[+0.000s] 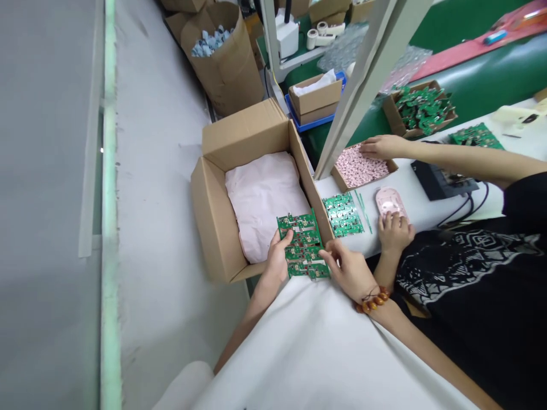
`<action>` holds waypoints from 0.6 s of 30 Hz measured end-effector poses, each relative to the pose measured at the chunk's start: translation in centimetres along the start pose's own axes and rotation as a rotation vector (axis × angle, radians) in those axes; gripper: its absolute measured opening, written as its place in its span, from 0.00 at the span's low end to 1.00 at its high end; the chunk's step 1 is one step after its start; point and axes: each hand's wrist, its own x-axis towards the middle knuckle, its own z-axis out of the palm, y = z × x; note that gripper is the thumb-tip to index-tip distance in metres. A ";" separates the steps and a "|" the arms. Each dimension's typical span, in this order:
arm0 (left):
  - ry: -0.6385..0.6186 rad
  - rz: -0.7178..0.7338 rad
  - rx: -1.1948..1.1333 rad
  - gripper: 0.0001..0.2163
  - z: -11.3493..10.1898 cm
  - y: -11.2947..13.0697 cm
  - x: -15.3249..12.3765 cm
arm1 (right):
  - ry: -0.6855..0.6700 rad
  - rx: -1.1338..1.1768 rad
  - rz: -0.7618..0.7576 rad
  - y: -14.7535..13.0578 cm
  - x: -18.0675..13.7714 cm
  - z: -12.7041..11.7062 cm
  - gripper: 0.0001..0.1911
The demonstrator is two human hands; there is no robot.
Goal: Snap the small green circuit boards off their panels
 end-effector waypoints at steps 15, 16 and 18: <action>-0.003 -0.049 -0.033 0.21 -0.6 0.3 0.6 | -0.202 -0.141 0.008 0.0 -0.8 -0.3 0.16; -0.004 -0.050 -0.024 0.20 -0.6 0.2 0.7 | -0.206 -0.132 0.024 0.0 -0.5 -0.1 0.16; 0.032 -0.046 -0.013 0.19 -0.7 0.1 1.0 | -0.227 -0.064 0.049 0.3 -0.1 0.2 0.18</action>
